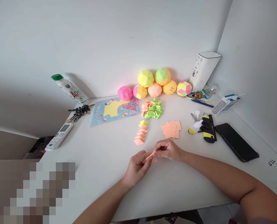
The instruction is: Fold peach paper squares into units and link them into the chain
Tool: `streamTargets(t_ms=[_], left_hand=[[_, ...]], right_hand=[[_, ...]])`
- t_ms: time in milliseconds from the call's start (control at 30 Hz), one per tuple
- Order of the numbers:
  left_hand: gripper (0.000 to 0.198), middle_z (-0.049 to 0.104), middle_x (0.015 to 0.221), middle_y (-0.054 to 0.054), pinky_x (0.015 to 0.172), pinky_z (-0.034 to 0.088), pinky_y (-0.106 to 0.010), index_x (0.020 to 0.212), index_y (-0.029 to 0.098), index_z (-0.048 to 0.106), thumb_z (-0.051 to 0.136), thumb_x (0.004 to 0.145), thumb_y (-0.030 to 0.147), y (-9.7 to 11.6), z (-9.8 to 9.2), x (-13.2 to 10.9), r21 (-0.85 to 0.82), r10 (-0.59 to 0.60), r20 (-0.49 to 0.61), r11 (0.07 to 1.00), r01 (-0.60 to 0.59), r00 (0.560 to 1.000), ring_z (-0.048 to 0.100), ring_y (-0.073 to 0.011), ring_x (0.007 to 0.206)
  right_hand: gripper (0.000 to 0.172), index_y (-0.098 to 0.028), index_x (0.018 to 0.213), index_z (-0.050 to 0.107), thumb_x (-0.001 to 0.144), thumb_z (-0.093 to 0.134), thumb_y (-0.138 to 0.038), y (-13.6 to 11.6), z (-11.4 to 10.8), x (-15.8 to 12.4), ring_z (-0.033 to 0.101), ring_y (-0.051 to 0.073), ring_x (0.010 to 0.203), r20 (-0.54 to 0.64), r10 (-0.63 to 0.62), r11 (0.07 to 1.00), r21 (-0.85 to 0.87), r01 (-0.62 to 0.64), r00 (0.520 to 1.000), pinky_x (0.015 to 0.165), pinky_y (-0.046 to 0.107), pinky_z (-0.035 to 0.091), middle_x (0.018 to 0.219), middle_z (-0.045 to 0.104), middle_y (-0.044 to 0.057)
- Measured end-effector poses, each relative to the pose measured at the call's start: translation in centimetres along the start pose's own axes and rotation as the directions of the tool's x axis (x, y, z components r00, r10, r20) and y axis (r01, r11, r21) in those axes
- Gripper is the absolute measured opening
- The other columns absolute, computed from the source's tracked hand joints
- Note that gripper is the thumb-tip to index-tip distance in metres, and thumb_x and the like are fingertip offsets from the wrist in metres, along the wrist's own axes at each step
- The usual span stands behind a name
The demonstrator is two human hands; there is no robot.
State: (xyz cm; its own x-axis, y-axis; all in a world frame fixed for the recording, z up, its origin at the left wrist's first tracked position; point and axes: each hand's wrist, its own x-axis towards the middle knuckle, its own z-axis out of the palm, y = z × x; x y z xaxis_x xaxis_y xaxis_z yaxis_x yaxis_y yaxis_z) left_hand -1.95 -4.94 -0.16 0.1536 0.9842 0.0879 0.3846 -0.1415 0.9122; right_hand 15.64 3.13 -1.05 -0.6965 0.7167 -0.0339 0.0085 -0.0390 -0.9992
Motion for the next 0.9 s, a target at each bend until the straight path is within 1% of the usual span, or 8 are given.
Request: streamTargets(t_ms=[133,233,367,500,600,700,800,900], left_hand=[[0.029,0.033,0.057,0.003,0.051,0.033,-0.023,0.072,0.016,0.065,0.048,0.087,0.035,-0.1,0.0,-0.1,-0.039,-0.03,0.0,0.999,0.03,1.0,0.035,-0.01,0.054],[0.026,0.038,0.059,0.003,0.052,0.035,-0.022,0.077,0.015,0.065,0.051,0.085,0.036,-0.2,-0.1,-0.1,-0.124,-0.108,0.006,0.986,0.107,0.994,0.037,-0.0093,0.055],[0.025,0.047,0.06,0.002,0.051,0.036,-0.02,0.088,0.015,0.065,0.057,0.082,0.038,-0.3,-0.1,0.0,-0.297,-0.252,0.02,0.922,0.247,0.967,0.039,-0.0084,0.055],[0.025,0.051,0.059,0.003,0.048,0.036,-0.019,0.088,0.015,0.065,0.062,0.078,0.038,-0.4,-0.1,0.1,-0.408,-0.346,0.008,0.855,0.319,0.938,0.041,-0.0072,0.052],[0.024,0.056,0.061,0.001,0.048,0.037,-0.019,0.087,0.015,0.066,0.063,0.078,0.038,-0.5,-0.1,0.1,-0.418,-0.359,0.002,0.847,0.327,0.933,0.043,-0.0076,0.052],[0.025,0.062,0.069,-0.002,0.05,0.041,-0.021,0.088,0.016,0.067,0.063,0.077,0.038,-0.7,0.0,0.1,-0.39,-0.329,0.014,0.867,0.308,0.944,0.05,-0.0101,0.056],[0.026,0.065,0.075,-0.004,0.054,0.043,-0.022,0.09,0.016,0.067,0.064,0.076,0.037,-0.8,0.1,0.1,-0.369,-0.312,0.017,0.881,0.296,0.95,0.054,-0.0124,0.063],[0.032,0.063,0.073,-0.002,0.054,0.043,-0.022,0.1,0.016,0.063,0.066,0.075,0.036,-0.8,0.1,0.2,-0.411,-0.342,-0.021,0.859,0.304,0.939,0.052,-0.0105,0.06]], right_hand=[[0.02,-0.014,0.072,0.068,0.073,0.07,-0.034,0.1,-0.1,-0.1,0.052,0.011,0.059,0.02,-0.007,1.0,-0.007,0.007,1.0,0.052,0.022,0.04,0.066,0.063,0.002],[0.02,-0.014,0.073,0.069,0.075,0.068,-0.034,0.2,-0.1,-0.1,0.053,0.011,0.059,0.021,-0.022,1.0,0.008,0.022,1.0,0.052,0.022,0.04,0.066,0.063,0.002],[0.022,-0.013,0.072,0.067,0.076,0.067,-0.035,0.2,0.0,0.0,0.051,0.01,0.056,-0.013,-0.033,0.999,0.021,0.033,0.999,0.05,0.021,0.039,0.062,0.06,0.001],[0.024,-0.013,0.072,0.063,0.081,0.06,-0.035,-0.2,0.2,-0.1,0.05,0.01,0.056,-0.071,-0.085,0.993,-0.087,0.079,0.994,0.05,0.021,0.039,0.063,0.057,0.001],[0.021,-0.014,0.075,0.06,0.084,0.055,-0.032,-0.5,0.4,-0.3,0.048,0.01,0.057,-0.103,-0.189,0.964,-0.211,0.164,0.977,0.05,0.02,0.039,0.066,0.055,0.001],[0.017,-0.014,0.084,0.062,0.082,0.058,-0.03,-0.4,0.7,-0.3,0.052,0.011,0.063,-0.081,-0.284,0.922,-0.296,0.249,0.955,0.052,0.021,0.042,0.075,0.06,0.004],[0.018,-0.014,0.087,0.066,0.082,0.06,-0.03,0.4,0.8,-0.1,0.057,0.012,0.061,-0.026,-0.35,0.889,-0.326,0.323,0.936,0.052,0.022,0.044,0.074,0.066,0.006],[0.02,-0.015,0.084,0.069,0.084,0.058,-0.031,1.1,0.8,0.0,0.06,0.013,0.058,-0.048,-0.35,0.897,-0.304,0.32,0.935,0.051,0.022,0.045,0.071,0.069,0.006]])
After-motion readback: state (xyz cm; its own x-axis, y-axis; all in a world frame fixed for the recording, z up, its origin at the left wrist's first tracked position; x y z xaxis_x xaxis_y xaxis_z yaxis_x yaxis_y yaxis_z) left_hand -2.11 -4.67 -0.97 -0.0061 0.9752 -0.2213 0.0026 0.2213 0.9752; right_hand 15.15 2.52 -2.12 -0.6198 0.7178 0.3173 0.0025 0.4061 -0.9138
